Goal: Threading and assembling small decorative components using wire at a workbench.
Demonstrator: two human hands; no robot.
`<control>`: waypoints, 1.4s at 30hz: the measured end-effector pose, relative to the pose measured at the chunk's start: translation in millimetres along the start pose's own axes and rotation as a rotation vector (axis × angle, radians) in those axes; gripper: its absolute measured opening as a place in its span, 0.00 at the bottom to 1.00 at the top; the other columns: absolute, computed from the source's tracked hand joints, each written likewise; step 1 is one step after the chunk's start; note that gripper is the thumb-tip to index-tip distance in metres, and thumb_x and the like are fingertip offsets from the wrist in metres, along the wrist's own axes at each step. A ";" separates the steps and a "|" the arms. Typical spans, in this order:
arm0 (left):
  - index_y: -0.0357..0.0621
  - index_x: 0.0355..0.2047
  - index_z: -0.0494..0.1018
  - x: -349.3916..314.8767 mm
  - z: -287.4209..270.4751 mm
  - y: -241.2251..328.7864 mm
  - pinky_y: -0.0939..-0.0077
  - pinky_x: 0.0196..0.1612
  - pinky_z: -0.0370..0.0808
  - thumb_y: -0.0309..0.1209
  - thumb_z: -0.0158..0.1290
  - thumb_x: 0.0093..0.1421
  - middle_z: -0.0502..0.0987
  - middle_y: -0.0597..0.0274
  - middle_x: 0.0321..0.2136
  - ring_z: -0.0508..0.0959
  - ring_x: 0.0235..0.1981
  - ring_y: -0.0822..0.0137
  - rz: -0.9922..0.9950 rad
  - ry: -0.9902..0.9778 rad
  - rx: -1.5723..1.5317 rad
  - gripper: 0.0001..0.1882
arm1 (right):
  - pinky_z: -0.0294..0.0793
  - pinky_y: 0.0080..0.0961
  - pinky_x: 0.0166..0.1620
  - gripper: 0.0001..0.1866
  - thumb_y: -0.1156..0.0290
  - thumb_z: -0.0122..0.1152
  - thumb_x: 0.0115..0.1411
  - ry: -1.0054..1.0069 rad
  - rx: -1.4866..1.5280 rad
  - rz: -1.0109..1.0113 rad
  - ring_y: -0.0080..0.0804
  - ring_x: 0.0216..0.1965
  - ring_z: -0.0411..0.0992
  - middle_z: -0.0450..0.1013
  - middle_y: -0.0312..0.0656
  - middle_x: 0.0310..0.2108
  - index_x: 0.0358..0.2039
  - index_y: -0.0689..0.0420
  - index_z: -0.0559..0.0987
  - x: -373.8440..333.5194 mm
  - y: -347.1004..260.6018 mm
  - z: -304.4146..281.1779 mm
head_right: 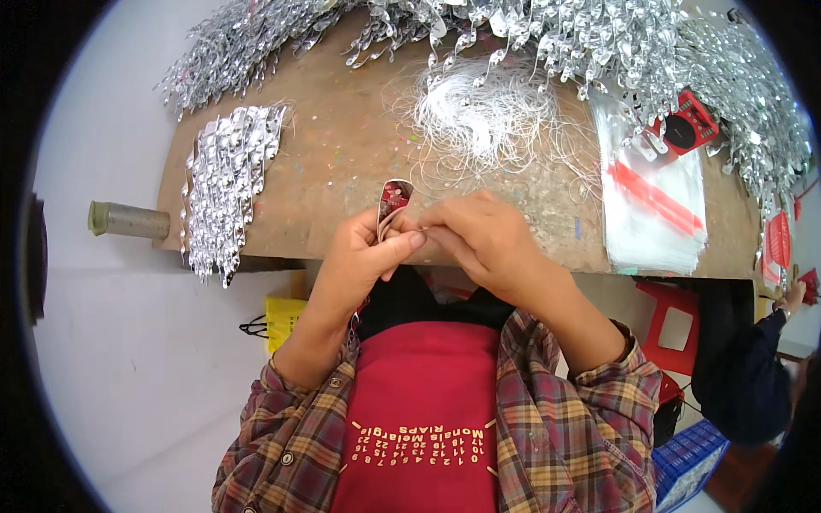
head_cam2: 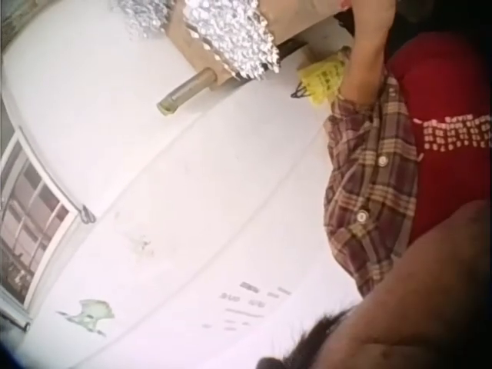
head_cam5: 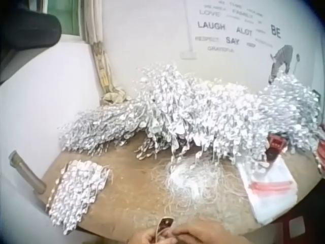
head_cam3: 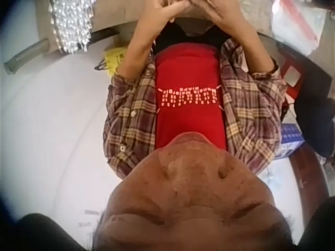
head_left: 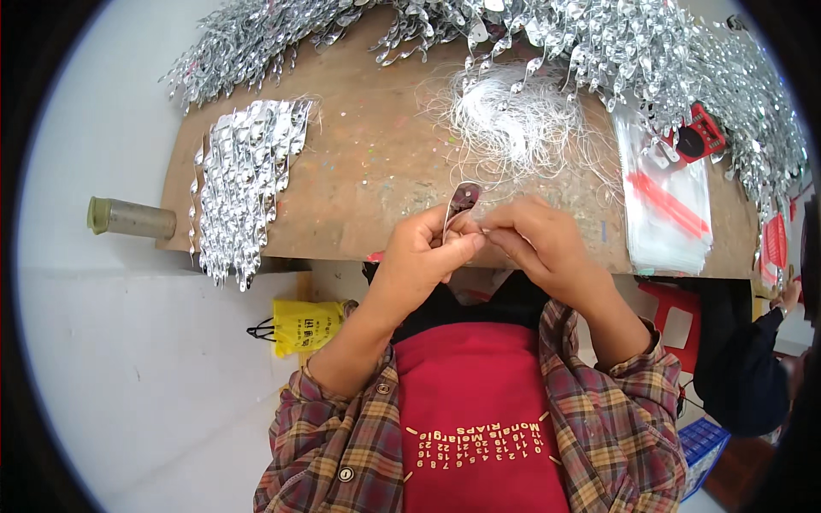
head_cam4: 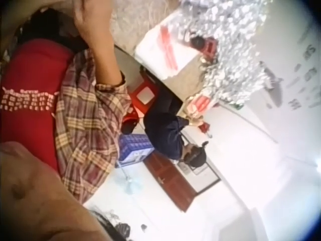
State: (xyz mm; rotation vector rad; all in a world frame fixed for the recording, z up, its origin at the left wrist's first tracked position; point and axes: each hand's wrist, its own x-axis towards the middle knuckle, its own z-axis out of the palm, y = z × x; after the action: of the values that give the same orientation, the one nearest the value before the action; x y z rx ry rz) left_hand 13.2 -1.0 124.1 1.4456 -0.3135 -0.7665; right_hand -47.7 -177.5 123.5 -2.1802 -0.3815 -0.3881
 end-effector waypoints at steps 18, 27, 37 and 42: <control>0.38 0.53 0.62 -13.2 8.8 -1.1 0.90 0.26 0.65 0.28 0.50 0.59 0.68 0.71 0.29 0.66 0.25 0.82 0.202 -0.176 -0.199 0.22 | 0.54 0.09 0.25 0.02 0.80 0.53 0.55 0.260 0.462 0.324 0.09 0.22 0.58 0.65 0.29 0.23 0.29 0.60 0.70 -9.0 -28.5 -9.5; 0.36 0.53 0.61 -12.5 7.1 -4.5 0.90 0.26 0.65 0.27 0.51 0.58 0.68 0.71 0.30 0.66 0.26 0.83 0.196 -0.172 -0.229 0.23 | 0.52 0.08 0.24 0.02 0.79 0.52 0.56 0.321 0.501 0.347 0.08 0.21 0.56 0.64 0.27 0.21 0.29 0.60 0.69 -9.5 -23.7 -7.5; 0.35 0.53 0.61 -11.3 7.8 -5.0 0.90 0.27 0.65 0.26 0.53 0.57 0.69 0.70 0.30 0.67 0.27 0.83 0.177 -0.151 -0.238 0.24 | 0.51 0.08 0.23 0.02 0.80 0.52 0.55 0.345 0.509 0.318 0.08 0.20 0.56 0.64 0.27 0.21 0.29 0.60 0.69 -10.4 -23.3 -6.6; 0.36 0.53 0.61 -10.4 7.2 -6.9 0.91 0.28 0.65 0.26 0.53 0.56 0.69 0.70 0.30 0.67 0.28 0.83 0.188 -0.152 -0.235 0.24 | 0.54 0.08 0.24 0.03 0.81 0.52 0.55 0.289 0.368 0.271 0.09 0.21 0.58 0.65 0.29 0.22 0.29 0.60 0.69 -15.8 -21.8 -5.0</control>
State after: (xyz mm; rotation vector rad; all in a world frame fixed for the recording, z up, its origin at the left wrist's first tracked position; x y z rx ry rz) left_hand -0.8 0.5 121.1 1.1224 -0.4530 -0.7351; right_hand -71.5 -171.0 135.5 -1.7551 0.0068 -0.4350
